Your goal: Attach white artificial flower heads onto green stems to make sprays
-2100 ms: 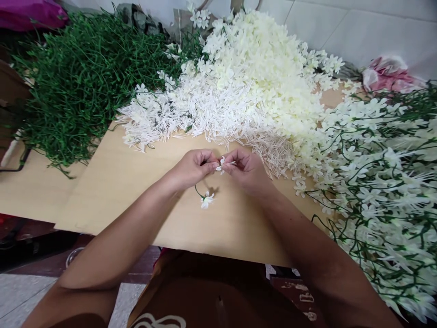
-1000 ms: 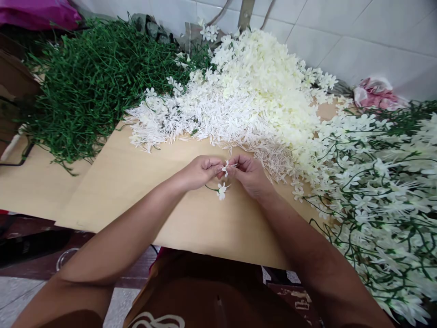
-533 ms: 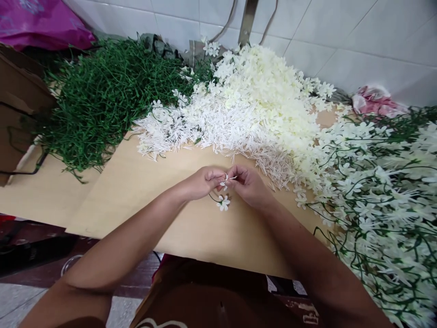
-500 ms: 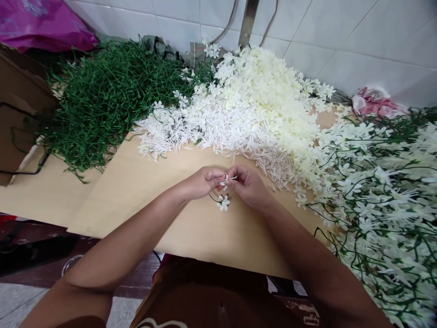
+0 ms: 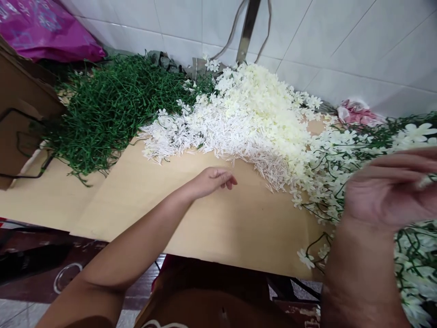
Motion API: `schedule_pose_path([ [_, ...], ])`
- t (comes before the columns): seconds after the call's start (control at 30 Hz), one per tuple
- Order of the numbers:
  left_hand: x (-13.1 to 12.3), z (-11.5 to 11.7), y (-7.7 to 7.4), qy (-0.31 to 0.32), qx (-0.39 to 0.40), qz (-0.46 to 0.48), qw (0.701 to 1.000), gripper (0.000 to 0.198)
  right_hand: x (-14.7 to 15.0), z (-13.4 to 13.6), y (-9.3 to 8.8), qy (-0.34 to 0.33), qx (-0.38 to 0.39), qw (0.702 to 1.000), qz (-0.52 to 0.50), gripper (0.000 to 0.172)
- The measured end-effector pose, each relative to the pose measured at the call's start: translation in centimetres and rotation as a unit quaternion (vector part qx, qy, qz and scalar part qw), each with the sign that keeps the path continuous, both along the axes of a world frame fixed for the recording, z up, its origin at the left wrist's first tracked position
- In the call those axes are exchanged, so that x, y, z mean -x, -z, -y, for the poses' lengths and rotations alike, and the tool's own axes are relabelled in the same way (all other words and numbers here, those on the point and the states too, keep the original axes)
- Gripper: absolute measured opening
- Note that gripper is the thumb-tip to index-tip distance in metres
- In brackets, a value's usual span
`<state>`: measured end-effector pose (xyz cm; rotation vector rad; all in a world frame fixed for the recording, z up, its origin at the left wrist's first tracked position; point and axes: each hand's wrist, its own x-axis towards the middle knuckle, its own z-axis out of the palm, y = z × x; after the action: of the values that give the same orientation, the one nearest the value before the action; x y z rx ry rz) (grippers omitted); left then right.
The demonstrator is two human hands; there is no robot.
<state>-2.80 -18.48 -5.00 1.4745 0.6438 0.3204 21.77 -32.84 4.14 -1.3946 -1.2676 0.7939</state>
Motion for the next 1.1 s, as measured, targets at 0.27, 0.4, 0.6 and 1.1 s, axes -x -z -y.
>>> schedule_pose_path([
  [0.27,-0.3,0.2,0.1,0.015,-0.063,-0.028,0.998,0.023,5.9,-8.1,5.2,0.056,-0.002,0.998,-0.030,0.020],
  [0.4,-0.4,0.3,0.5,0.014,-0.096,-0.026,0.995,0.025,7.3,-11.3,6.5,0.032,0.015,0.989,0.147,0.008],
  [0.6,-0.3,0.4,1.2,-0.005,-0.081,0.009,0.997,0.021,11.3,-15.7,8.1,-0.042,0.025,0.894,0.445,0.028],
  [1.1,0.2,-1.7,-0.3,-0.171,-0.100,-0.030,0.980,0.027,4.7,-12.4,7.3,0.044,0.046,0.997,0.043,0.014],
])
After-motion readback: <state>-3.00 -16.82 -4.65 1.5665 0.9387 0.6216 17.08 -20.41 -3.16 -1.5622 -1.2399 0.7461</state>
